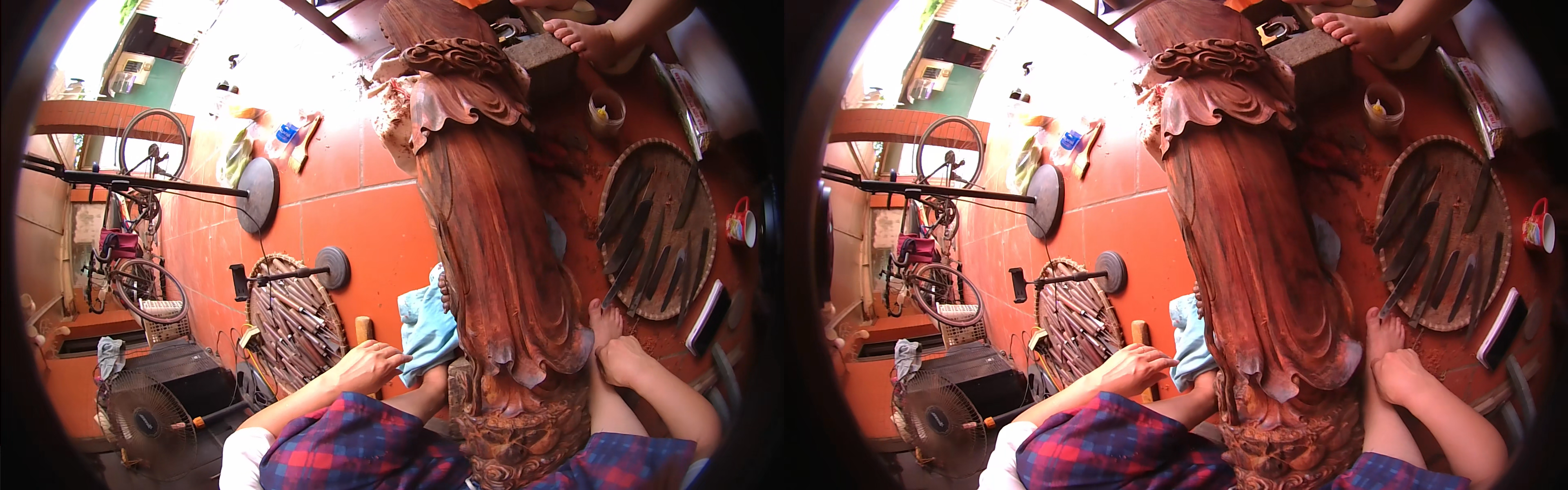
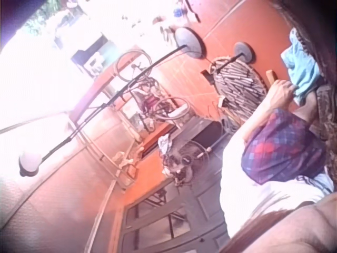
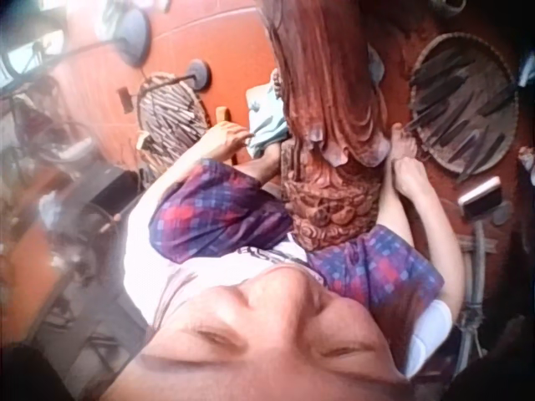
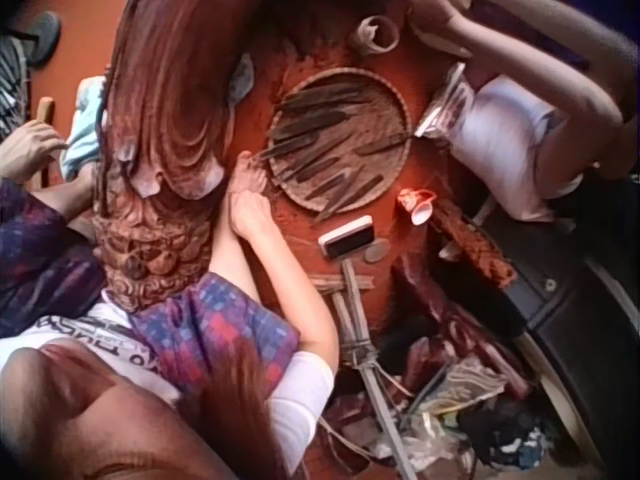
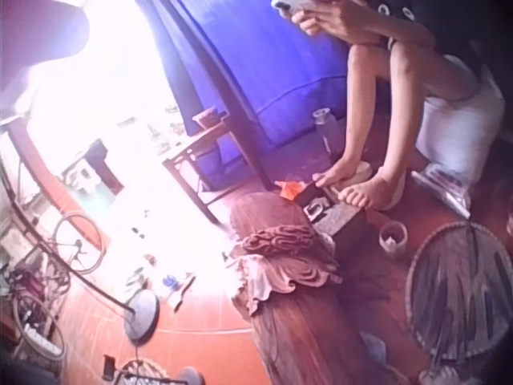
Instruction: The person is carving a large wooden sculpture of a figure, using various chisels and a mallet to shape the details. They are sitting on the floor with the sculpture between their legs, carefully removing wood to refine the features of the figure's clothing and hair.
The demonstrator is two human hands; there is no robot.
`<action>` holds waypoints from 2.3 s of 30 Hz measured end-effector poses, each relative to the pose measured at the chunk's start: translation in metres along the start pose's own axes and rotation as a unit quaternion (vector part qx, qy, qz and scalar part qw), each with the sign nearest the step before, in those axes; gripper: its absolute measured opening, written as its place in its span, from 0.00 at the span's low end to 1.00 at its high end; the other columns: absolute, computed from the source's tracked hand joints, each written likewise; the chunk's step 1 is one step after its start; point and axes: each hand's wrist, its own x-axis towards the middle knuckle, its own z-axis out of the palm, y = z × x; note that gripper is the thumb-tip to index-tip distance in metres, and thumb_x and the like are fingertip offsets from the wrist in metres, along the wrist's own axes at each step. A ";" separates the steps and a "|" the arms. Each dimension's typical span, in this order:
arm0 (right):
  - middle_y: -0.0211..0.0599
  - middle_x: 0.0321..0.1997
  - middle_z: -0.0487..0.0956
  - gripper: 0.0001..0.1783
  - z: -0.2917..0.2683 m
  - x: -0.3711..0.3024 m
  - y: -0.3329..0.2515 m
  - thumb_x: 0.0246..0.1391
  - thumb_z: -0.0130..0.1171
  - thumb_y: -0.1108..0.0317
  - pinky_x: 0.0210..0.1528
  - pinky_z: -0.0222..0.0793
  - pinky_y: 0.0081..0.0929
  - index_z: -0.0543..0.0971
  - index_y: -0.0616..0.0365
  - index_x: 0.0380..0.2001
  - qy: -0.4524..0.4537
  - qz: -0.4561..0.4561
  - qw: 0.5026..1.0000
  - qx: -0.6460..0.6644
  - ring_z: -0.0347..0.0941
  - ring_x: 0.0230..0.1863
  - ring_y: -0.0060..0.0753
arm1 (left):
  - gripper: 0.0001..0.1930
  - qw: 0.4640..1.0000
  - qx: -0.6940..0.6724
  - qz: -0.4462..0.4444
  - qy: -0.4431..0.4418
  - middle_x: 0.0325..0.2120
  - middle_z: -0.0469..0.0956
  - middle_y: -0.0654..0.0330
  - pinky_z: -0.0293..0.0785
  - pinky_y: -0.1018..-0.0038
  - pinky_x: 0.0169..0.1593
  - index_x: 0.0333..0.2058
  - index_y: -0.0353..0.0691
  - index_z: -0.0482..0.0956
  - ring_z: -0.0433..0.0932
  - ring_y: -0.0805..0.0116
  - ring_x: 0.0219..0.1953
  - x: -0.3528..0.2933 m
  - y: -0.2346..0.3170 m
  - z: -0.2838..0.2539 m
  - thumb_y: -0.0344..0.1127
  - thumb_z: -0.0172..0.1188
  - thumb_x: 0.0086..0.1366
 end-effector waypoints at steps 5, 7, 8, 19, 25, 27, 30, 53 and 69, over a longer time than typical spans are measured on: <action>0.79 0.50 0.60 0.40 0.021 0.022 0.013 0.48 0.59 0.66 0.60 0.52 0.47 0.48 0.76 0.54 0.009 0.015 0.996 0.082 0.59 0.54 0.70 | 0.17 1.000 -0.014 -0.012 -0.007 0.40 0.78 0.61 0.69 0.69 0.48 0.48 0.44 0.75 0.75 0.63 0.46 -0.003 0.003 0.006 0.38 0.57 0.60; 0.88 0.58 0.51 0.54 0.038 0.034 0.023 0.47 0.58 0.63 0.68 0.41 0.54 0.33 0.79 0.63 0.042 0.024 0.990 0.135 0.48 0.62 0.81 | 0.16 1.000 -0.013 -0.010 0.003 0.38 0.78 0.61 0.69 0.69 0.48 0.48 0.45 0.75 0.76 0.63 0.45 -0.004 0.004 0.008 0.38 0.57 0.60; 0.82 0.53 0.56 0.45 0.039 0.037 0.021 0.48 0.58 0.62 0.63 0.47 0.53 0.43 0.76 0.56 0.089 0.008 0.993 0.081 0.54 0.58 0.75 | 0.16 1.000 -0.010 -0.003 0.012 0.38 0.78 0.62 0.69 0.69 0.48 0.47 0.45 0.76 0.76 0.63 0.44 -0.003 0.002 0.010 0.38 0.57 0.60; 0.42 0.21 0.80 0.13 -0.042 0.001 0.073 0.53 0.57 0.61 0.31 0.74 0.32 0.80 0.60 0.26 0.131 0.036 0.947 0.293 0.79 0.22 0.36 | 0.16 0.999 -0.037 0.021 0.017 0.38 0.79 0.61 0.69 0.68 0.47 0.46 0.45 0.76 0.77 0.62 0.43 0.017 0.010 -0.005 0.37 0.59 0.58; 0.34 0.20 0.79 0.13 -0.065 0.006 0.121 0.57 0.56 0.64 0.19 0.67 0.20 0.77 0.62 0.25 0.213 0.133 0.835 0.489 0.76 0.18 0.21 | 0.16 0.999 -0.020 0.021 0.023 0.38 0.79 0.61 0.69 0.68 0.47 0.46 0.45 0.76 0.77 0.62 0.43 0.016 0.006 -0.007 0.37 0.59 0.58; 0.34 0.21 0.79 0.12 -0.067 0.016 0.135 0.57 0.56 0.64 0.18 0.66 0.18 0.77 0.61 0.25 0.258 0.141 0.810 0.507 0.75 0.18 0.20 | 0.16 0.999 -0.016 0.016 0.025 0.38 0.79 0.61 0.69 0.67 0.47 0.46 0.45 0.76 0.77 0.62 0.43 0.014 0.003 -0.005 0.37 0.59 0.58; 0.34 0.21 0.79 0.11 -0.075 0.023 0.145 0.57 0.55 0.65 0.18 0.67 0.18 0.77 0.61 0.26 0.304 0.145 0.778 0.531 0.75 0.19 0.20 | 0.16 0.999 -0.014 0.009 0.030 0.38 0.79 0.61 0.69 0.67 0.47 0.46 0.45 0.76 0.77 0.62 0.43 0.007 0.002 -0.001 0.37 0.60 0.58; 0.44 0.29 0.81 0.08 0.007 -0.014 0.071 0.41 0.61 0.68 0.40 0.74 0.38 0.82 0.56 0.28 0.246 0.079 0.934 0.246 0.79 0.34 0.44 | 0.16 0.998 -0.033 0.008 0.044 0.35 0.80 0.59 0.70 0.66 0.46 0.44 0.46 0.77 0.77 0.59 0.42 0.000 -0.006 0.019 0.36 0.61 0.55; 0.39 0.46 0.73 0.14 -0.042 0.083 0.032 0.49 0.51 0.69 0.39 0.72 0.40 0.75 0.56 0.41 0.415 -0.125 0.901 0.015 0.73 0.39 0.44 | 0.16 0.998 -0.026 0.025 0.043 0.35 0.80 0.57 0.71 0.64 0.47 0.44 0.45 0.78 0.77 0.57 0.42 0.009 0.000 0.023 0.36 0.62 0.55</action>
